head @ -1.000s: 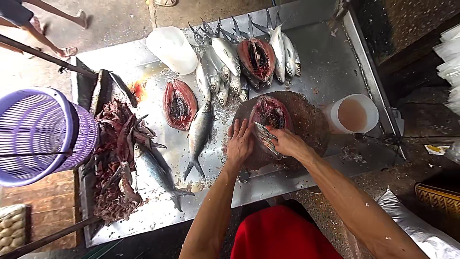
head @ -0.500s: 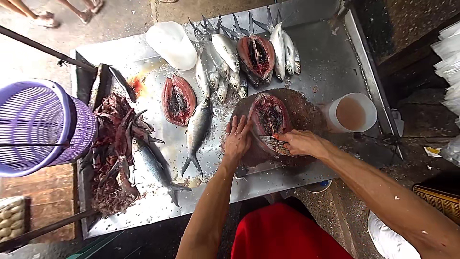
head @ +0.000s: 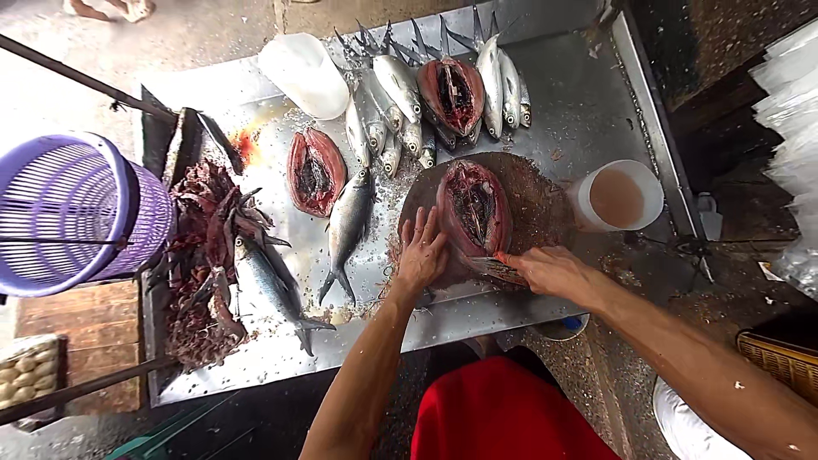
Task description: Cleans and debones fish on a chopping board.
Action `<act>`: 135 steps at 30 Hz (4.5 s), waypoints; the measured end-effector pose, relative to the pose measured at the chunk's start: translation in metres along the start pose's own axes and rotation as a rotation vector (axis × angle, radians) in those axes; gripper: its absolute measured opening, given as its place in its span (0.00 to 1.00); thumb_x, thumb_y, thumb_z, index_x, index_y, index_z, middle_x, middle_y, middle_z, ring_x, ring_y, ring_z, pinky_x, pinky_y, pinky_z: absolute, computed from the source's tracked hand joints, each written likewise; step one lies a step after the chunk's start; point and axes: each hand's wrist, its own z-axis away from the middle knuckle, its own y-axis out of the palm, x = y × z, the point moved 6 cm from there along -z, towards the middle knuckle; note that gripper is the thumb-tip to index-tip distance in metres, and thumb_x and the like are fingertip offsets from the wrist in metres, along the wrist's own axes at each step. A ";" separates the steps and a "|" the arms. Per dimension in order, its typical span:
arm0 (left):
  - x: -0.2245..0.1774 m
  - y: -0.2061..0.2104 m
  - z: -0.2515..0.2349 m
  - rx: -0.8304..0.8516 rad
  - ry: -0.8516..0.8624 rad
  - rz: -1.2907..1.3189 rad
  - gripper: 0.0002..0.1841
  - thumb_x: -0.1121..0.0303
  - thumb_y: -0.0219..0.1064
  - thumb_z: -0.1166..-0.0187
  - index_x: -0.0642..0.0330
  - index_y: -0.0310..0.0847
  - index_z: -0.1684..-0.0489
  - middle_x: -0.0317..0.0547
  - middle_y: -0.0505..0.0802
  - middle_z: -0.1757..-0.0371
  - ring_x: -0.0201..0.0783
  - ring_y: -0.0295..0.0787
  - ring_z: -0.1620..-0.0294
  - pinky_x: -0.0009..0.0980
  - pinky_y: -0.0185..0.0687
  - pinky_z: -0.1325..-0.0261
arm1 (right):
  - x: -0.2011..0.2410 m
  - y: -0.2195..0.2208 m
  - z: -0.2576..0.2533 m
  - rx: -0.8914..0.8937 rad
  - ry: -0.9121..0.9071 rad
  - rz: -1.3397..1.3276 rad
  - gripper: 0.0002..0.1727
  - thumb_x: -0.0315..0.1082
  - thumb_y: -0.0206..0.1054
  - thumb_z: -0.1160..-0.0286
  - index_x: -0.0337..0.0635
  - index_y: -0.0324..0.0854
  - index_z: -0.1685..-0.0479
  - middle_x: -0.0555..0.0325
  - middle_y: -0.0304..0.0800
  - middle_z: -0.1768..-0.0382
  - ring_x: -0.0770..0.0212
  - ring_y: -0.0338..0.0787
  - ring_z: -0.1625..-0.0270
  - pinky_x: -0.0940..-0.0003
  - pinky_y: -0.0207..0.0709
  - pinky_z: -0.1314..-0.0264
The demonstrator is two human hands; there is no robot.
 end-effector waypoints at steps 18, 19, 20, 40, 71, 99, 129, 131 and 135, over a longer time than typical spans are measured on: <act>-0.025 0.009 0.043 0.005 -0.122 0.063 0.21 0.59 0.49 0.14 0.35 0.84 0.29 0.45 0.70 0.10 0.56 0.53 0.05 0.66 0.45 0.13 | -0.004 0.004 0.017 -0.061 0.101 -0.301 0.31 0.39 0.52 0.11 0.67 0.61 0.07 0.41 0.91 0.40 0.37 0.90 0.37 0.33 0.79 0.37; -0.025 0.010 0.045 0.002 -0.126 0.081 0.22 0.58 0.49 0.14 0.35 0.83 0.28 0.45 0.72 0.10 0.55 0.53 0.05 0.66 0.44 0.12 | -0.006 0.000 0.008 -0.082 0.077 -0.343 0.30 0.40 0.52 0.11 0.65 0.63 0.08 0.42 0.90 0.38 0.39 0.89 0.35 0.34 0.78 0.34; -0.025 0.011 0.047 -0.009 -0.127 0.095 0.22 0.58 0.49 0.13 0.36 0.83 0.27 0.45 0.72 0.11 0.55 0.53 0.06 0.66 0.43 0.11 | -0.007 -0.002 -0.001 -0.100 0.051 -0.384 0.29 0.40 0.51 0.10 0.61 0.65 0.09 0.42 0.89 0.36 0.40 0.88 0.33 0.35 0.77 0.31; -0.025 0.018 0.051 -0.106 -0.088 0.029 0.21 0.57 0.49 0.13 0.36 0.85 0.30 0.42 0.73 0.11 0.55 0.55 0.06 0.63 0.42 0.10 | -0.012 -0.014 -0.007 0.032 -0.042 0.092 0.32 0.35 0.62 0.19 0.69 0.72 0.15 0.45 0.92 0.44 0.38 0.91 0.42 0.35 0.80 0.45; -0.068 0.030 0.008 0.127 -0.221 -0.050 0.46 0.39 0.34 0.12 0.73 0.38 0.07 0.69 0.45 0.05 0.61 0.35 0.03 0.56 0.35 0.05 | -0.049 0.128 0.065 -0.509 0.140 -0.863 0.31 0.36 0.55 0.11 0.49 0.63 0.08 0.54 0.78 0.19 0.62 0.93 0.62 0.60 0.88 0.57; -0.059 0.033 0.004 0.200 -0.389 -0.062 0.38 0.50 0.31 0.08 0.68 0.36 0.05 0.58 0.41 0.03 0.49 0.29 0.01 0.48 0.31 0.03 | -0.013 0.047 -0.047 -0.492 0.096 -0.475 0.31 0.44 0.53 0.10 0.49 0.66 0.09 0.43 0.93 0.40 0.45 0.92 0.37 0.45 0.79 0.27; -0.039 -0.008 -0.009 0.106 -0.010 0.137 0.16 0.72 0.57 0.21 0.57 0.88 0.43 0.54 0.59 0.05 0.57 0.44 0.03 0.59 0.48 0.08 | 0.100 0.036 0.005 -0.278 0.272 -0.034 0.36 0.26 0.46 0.13 0.43 0.46 0.03 0.31 0.85 0.38 0.34 0.90 0.44 0.40 0.78 0.40; -0.033 -0.011 -0.016 0.110 -0.011 0.046 0.15 0.71 0.58 0.21 0.58 0.88 0.43 0.54 0.60 0.06 0.59 0.44 0.04 0.58 0.49 0.08 | 0.097 0.040 0.009 -0.292 0.273 -0.059 0.37 0.26 0.47 0.13 0.48 0.46 0.02 0.32 0.86 0.39 0.35 0.91 0.45 0.41 0.79 0.42; -0.042 -0.004 0.001 0.086 0.005 -0.003 0.17 0.70 0.57 0.22 0.58 0.85 0.40 0.52 0.58 0.05 0.59 0.44 0.04 0.57 0.49 0.08 | 0.051 0.065 0.045 -0.294 0.239 -0.252 0.40 0.28 0.54 0.18 0.63 0.53 0.04 0.37 0.89 0.41 0.35 0.93 0.50 0.37 0.84 0.51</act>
